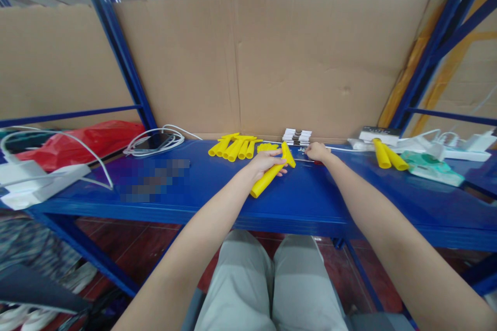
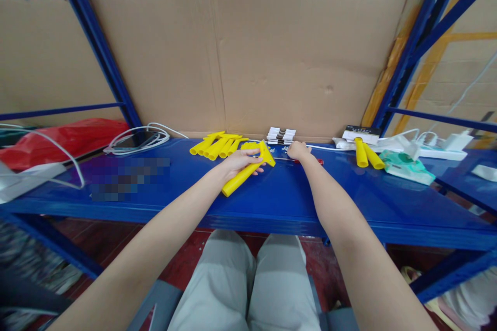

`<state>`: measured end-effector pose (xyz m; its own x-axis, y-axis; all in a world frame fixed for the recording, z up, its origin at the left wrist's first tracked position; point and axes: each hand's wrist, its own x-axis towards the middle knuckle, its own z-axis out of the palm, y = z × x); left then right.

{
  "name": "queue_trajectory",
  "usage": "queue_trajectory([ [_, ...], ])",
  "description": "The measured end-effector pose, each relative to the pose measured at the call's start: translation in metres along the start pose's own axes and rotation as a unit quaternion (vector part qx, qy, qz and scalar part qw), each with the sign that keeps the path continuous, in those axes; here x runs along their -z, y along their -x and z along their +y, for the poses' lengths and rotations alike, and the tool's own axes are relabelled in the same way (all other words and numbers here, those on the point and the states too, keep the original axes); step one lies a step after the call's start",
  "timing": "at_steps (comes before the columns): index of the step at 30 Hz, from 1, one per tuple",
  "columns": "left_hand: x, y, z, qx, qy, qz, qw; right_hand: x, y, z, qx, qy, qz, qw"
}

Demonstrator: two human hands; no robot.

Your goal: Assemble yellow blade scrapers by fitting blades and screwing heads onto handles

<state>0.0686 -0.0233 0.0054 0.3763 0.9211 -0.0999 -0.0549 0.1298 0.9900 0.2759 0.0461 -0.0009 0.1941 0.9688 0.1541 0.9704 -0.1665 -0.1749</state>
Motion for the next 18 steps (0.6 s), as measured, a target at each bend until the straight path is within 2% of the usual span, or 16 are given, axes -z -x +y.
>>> queue_trajectory([
  [6,-0.001,0.0022,0.0016,0.008,0.003,0.004,1.0,-0.0032,0.0007,0.0014,0.036,0.015,0.027,0.999],
  [12,-0.0017,0.0018,0.0015,0.003,-0.005,0.002,1.0,-0.0047,0.002,0.0002,0.072,0.049,0.023,0.996],
  [18,-0.0015,0.0021,0.0015,0.006,-0.005,0.007,1.0,-0.0037,0.0035,-0.0016,0.078,0.064,0.022,0.995],
])
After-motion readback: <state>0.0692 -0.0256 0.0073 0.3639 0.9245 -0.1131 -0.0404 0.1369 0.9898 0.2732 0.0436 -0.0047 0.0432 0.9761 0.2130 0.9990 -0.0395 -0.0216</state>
